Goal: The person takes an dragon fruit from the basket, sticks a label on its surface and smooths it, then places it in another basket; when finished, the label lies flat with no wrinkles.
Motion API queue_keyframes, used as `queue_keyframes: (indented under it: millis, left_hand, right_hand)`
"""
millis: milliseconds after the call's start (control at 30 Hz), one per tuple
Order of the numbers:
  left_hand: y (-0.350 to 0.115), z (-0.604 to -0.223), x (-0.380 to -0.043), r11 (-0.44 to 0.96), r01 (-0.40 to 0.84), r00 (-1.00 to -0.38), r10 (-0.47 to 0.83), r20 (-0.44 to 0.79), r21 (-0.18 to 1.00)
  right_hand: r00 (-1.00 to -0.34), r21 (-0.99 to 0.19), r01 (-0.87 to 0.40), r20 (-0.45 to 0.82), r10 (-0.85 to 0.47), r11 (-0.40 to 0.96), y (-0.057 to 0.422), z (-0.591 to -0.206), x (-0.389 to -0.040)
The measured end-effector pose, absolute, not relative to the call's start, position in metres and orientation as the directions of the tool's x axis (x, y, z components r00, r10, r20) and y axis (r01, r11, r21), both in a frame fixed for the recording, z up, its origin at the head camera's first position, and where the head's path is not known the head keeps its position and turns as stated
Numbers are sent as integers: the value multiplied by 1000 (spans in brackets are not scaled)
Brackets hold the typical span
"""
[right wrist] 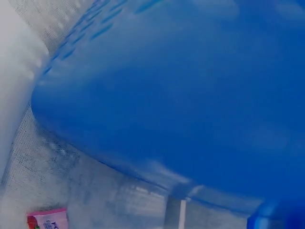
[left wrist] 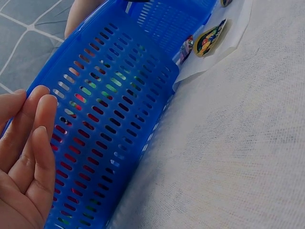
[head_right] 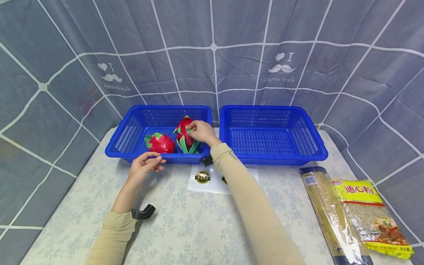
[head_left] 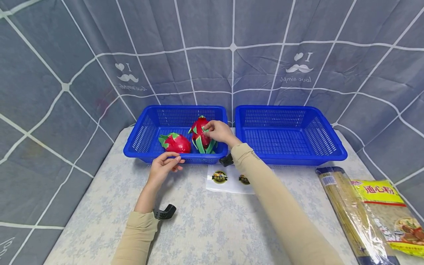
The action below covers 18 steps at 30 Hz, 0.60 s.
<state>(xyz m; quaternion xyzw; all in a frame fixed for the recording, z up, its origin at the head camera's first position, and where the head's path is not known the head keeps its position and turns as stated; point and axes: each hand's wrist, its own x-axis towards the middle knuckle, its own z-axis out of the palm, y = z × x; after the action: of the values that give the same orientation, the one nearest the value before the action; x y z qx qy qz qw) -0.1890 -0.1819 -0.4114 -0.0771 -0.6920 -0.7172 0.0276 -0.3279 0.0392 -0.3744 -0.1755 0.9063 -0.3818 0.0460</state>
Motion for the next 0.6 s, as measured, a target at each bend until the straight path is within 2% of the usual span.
queue_keyframes:
  millis: [133, 233, 433, 600]
  left_hand:
    - [-180, -411, -190, -45, 145, -987, 67, 148, 988]
    - [-180, -411, -190, -46, 146, -987, 65, 149, 988]
    - [-181, -412, -190, -52, 150, -986, 62, 153, 987]
    - [-180, -409, -189, -37, 134, -989, 59, 136, 990]
  right_hand:
    - [-939, -880, -194, 39, -342, 434, 46, -376, -327]
    - [-944, -953, -132, 37, -328, 272, 52, -377, -325]
    - [-954, -993, -100, 77, -290, 65, 63, -377, -314]
    - [-948, -985, -160, 172, -266, -68, 68, -371, -300]
